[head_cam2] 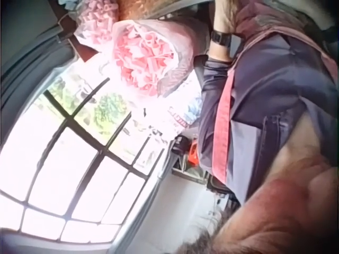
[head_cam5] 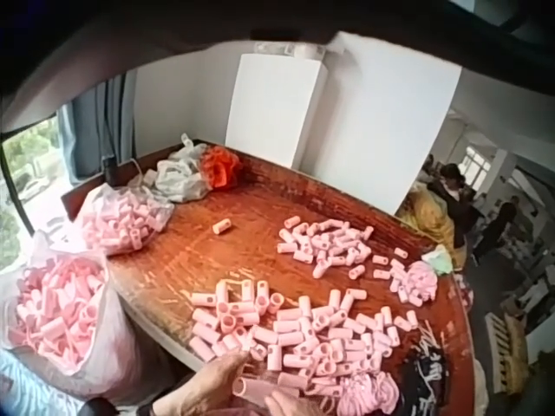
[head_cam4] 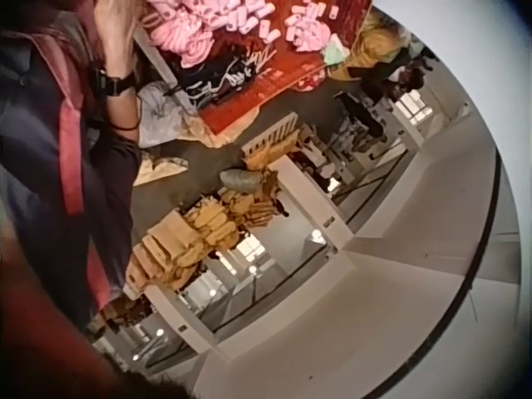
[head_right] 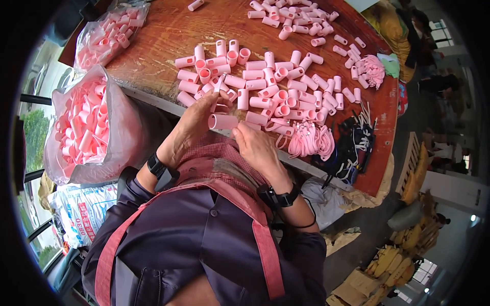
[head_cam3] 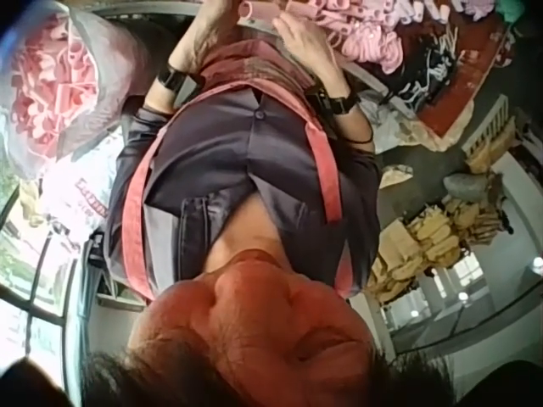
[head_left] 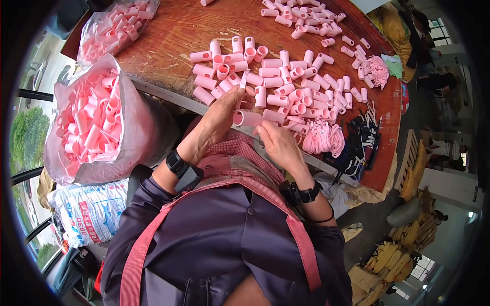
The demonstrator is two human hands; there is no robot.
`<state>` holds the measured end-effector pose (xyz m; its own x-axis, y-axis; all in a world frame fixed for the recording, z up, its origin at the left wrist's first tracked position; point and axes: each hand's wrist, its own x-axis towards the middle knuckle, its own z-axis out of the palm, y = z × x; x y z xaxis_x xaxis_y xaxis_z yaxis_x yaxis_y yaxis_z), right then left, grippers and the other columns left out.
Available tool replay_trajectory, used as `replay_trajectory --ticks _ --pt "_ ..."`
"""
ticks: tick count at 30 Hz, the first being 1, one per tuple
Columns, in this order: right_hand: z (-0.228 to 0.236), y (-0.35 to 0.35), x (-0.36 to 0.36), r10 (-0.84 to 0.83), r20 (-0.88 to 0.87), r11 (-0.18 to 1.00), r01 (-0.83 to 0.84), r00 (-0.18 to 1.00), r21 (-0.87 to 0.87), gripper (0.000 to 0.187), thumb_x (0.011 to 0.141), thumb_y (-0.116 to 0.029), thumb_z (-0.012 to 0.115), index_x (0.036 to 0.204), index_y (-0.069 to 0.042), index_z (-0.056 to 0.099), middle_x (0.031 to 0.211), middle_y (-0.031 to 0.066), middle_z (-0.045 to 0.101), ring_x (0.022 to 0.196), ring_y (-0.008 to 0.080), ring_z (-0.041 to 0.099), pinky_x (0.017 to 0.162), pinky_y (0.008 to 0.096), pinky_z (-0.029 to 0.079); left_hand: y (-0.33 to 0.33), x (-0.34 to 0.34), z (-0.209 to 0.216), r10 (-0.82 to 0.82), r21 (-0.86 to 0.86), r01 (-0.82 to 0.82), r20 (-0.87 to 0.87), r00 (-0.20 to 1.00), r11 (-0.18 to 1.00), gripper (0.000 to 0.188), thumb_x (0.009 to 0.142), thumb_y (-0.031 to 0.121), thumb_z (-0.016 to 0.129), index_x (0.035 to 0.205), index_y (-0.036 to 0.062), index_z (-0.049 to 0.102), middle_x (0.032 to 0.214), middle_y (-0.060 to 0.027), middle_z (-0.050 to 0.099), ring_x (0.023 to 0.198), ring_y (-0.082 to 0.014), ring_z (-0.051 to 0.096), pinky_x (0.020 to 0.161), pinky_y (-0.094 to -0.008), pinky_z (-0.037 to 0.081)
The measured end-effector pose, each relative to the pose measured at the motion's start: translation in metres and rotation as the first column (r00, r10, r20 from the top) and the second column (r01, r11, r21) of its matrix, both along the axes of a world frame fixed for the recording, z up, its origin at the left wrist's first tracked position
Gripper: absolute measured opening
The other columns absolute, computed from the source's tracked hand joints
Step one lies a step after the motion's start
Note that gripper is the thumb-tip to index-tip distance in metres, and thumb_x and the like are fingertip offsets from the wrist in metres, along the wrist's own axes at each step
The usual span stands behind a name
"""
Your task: The person threads pink cords through pink plastic tubes by hand, repeating the process with items from the table. After threading each cord, they occasionally reach into a bag for more tubes or place finished assemblies aside.
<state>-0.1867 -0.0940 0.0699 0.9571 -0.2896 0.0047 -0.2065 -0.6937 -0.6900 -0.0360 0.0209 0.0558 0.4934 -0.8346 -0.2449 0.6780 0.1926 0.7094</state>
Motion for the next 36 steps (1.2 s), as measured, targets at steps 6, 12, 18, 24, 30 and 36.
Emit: replay_trajectory --ticks 6,12,18,24,30,36 --pt "0.024 0.008 -0.002 0.124 -0.205 0.725 0.053 0.971 0.687 0.031 0.100 -0.031 0.044 0.091 -0.003 0.054 0.058 -0.0034 0.037 0.049 0.0063 0.037 0.046 0.0238 0.028 -0.002 -0.005 0.012 0.113 0.045 -0.109 -0.089 0.990 0.993 0.027 0.101 0.034 0.040 0.106 0.0107 0.053 0.084 0.0000 0.054 0.078 -0.0107 0.050 0.075 -0.0276 0.042" --pt "0.033 0.016 0.000 0.083 -0.251 0.179 0.234 0.964 0.956 0.028 0.102 -0.026 0.042 0.081 -0.006 0.045 0.057 -0.0071 0.026 0.043 0.0017 0.020 0.039 0.0184 0.014 -0.034 -0.012 0.032 0.524 -0.025 -0.537 0.264 0.810 0.843 0.028 0.101 0.031 0.040 0.098 0.0065 0.053 0.081 0.0007 0.048 0.075 -0.0078 0.043 0.069 -0.0232 0.038" --pt "0.040 -0.005 -0.032 0.208 -0.201 0.159 0.170 0.957 0.973 0.031 0.102 -0.027 0.041 0.078 -0.007 0.042 0.057 -0.0053 0.026 0.043 0.0028 0.019 0.039 0.0200 0.015 0.032 0.082 0.071 0.648 -0.045 -0.646 0.074 0.758 0.762 0.026 0.099 0.019 0.040 0.112 0.0003 0.052 0.092 -0.0091 0.057 0.086 -0.0216 0.056 0.082 -0.0334 0.044" --pt "0.046 0.011 0.013 -0.130 -0.114 0.036 0.119 0.985 0.992 0.032 0.102 -0.029 0.040 0.078 -0.008 0.041 0.060 -0.0039 0.027 0.045 0.0043 0.022 0.040 0.0207 0.018 0.017 0.014 0.083 0.430 -0.164 -0.539 0.802 0.415 0.826 0.030 0.102 0.022 0.034 0.102 0.0014 0.055 0.079 -0.0032 0.052 0.073 -0.0143 0.052 0.068 -0.0288 0.043" --pt "0.049 0.004 0.014 -0.088 -0.010 0.060 0.016 0.996 0.998 0.028 0.103 -0.027 0.038 0.083 -0.009 0.044 0.061 -0.0039 0.028 0.046 0.0048 0.024 0.040 0.0194 0.020 0.127 0.066 0.158 0.343 -0.079 -0.782 0.922 0.178 0.618 0.027 0.102 0.023 0.041 0.099 0.0034 0.059 0.062 0.0013 0.045 0.056 -0.0091 0.046 0.057 -0.0213 0.038" --pt "0.040 0.007 0.009 -0.050 -0.091 0.114 0.096 0.995 0.989 0.031 0.103 -0.029 0.039 0.080 -0.008 0.043 0.060 -0.0043 0.028 0.047 0.0045 0.024 0.041 0.0196 0.020 0.250 0.124 0.097 -0.755 0.295 -0.924 0.656 0.011 0.242 0.049 0.087 0.047 0.059 0.122 0.0137 0.055 0.123 -0.0181 0.055 0.116 -0.0331 0.052 0.078 -0.0528 0.048"
